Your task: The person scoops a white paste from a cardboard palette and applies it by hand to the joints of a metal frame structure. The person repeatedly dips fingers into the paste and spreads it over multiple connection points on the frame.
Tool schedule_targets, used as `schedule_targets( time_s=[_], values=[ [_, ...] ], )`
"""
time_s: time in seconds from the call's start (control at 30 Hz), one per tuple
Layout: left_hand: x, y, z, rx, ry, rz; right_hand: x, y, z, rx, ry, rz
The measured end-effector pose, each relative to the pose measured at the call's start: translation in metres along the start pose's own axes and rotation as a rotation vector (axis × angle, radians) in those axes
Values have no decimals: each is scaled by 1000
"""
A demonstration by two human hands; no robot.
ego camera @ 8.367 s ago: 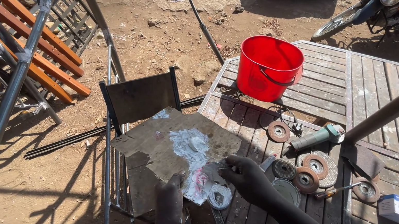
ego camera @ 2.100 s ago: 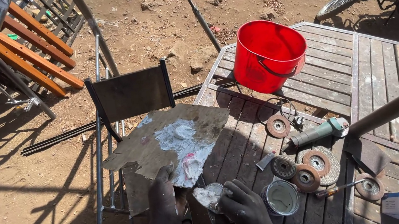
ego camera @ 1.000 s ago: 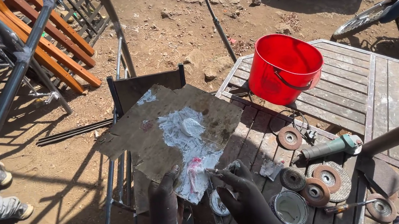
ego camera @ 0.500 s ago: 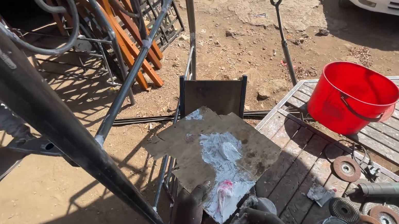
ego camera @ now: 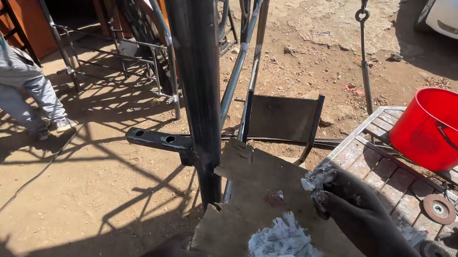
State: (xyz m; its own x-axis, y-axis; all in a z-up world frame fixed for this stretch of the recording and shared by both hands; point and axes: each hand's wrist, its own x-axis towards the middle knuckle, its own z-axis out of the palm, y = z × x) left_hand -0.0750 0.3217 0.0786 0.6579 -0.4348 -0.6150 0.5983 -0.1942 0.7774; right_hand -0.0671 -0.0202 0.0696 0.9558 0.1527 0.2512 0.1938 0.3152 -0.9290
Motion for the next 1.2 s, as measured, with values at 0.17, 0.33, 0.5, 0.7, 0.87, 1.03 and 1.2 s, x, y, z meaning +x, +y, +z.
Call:
schedule_targets(
  time_s=[0.17,0.33,0.5,0.7,0.87,1.03,1.2],
  values=[
    [26,13,-63,266,-351,122,34,13,51,69,122,0],
    [33,3,-103,385,-545,59,31,18,99,-44,342,-96],
    [54,-41,-148,352,-778,-95,5,46,111,11,543,-78],
    [57,-71,-255,495,-902,-88,-8,77,124,71,702,-78],
    [17,-80,-340,67,-524,-171,-11,74,167,52,796,-101],
    [48,-85,-389,67,-388,88,-7,79,199,40,889,-178],
    [43,28,-361,-199,-88,-190,17,88,216,-72,1044,-349]
  ],
)
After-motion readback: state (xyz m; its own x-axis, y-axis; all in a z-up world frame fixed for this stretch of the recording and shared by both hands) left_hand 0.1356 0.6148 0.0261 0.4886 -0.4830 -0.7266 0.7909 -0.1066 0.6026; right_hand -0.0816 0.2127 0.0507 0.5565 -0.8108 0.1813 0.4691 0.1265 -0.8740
